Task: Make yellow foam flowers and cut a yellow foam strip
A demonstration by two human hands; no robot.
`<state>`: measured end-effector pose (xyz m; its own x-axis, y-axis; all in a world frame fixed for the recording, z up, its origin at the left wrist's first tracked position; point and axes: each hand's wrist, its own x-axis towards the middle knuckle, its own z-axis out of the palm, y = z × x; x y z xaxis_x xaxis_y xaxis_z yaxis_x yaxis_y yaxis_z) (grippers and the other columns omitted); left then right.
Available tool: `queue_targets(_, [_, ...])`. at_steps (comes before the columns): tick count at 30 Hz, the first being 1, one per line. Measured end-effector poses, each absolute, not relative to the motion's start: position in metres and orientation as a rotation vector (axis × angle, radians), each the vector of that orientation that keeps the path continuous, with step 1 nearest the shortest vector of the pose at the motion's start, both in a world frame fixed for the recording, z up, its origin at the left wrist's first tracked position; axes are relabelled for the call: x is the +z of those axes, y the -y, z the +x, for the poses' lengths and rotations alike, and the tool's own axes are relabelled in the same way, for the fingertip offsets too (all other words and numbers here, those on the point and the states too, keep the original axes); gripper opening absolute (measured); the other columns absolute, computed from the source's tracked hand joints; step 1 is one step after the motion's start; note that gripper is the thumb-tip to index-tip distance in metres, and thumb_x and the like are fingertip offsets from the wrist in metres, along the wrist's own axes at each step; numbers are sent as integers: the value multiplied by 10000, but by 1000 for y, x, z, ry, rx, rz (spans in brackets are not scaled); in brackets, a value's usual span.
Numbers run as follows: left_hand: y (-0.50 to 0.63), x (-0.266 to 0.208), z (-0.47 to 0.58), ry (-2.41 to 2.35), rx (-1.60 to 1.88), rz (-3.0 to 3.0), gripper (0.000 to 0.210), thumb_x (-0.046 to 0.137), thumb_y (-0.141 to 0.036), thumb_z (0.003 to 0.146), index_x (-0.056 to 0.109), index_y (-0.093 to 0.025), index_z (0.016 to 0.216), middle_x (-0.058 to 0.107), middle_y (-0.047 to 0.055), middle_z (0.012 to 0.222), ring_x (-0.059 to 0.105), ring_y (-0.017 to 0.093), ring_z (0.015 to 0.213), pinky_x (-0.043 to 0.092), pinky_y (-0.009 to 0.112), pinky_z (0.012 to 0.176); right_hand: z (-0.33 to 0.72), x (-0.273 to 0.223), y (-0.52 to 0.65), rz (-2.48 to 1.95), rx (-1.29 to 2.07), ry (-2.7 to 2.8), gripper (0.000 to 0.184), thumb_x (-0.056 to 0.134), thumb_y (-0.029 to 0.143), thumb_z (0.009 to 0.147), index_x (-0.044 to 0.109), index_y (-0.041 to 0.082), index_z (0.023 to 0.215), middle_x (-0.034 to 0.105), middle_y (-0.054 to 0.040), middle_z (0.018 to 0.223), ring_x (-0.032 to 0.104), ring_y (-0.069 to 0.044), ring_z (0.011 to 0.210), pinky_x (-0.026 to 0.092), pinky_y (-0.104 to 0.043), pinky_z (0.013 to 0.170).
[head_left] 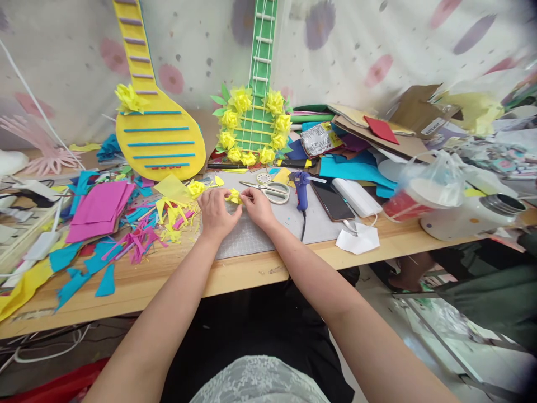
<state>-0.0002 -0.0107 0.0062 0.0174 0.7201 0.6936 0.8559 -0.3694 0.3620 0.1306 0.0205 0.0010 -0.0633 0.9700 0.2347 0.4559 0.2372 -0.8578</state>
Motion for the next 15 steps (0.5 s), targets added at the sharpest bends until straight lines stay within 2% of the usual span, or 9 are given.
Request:
queue_targets(8, [6,5,10,1709,-1210,-2065,161,588,-317,758,532,-213,867,639,71,878,539,266,921,294,431,908,124,-2,-23,-1347,869,1487,104,508,275,794,559,185,776,640,-15,832,588,-152,779,442,-297,748])
queue_targets(15, [1,4,10,1789,-1206,-2078,47,528,-218,772,517,-210,817,638,51,810,569,230,831,344,384,844,120,1,-21,-1375,899,1470,129,516,292,796,568,177,772,656,-18,827,599,-150,778,439,-288,740])
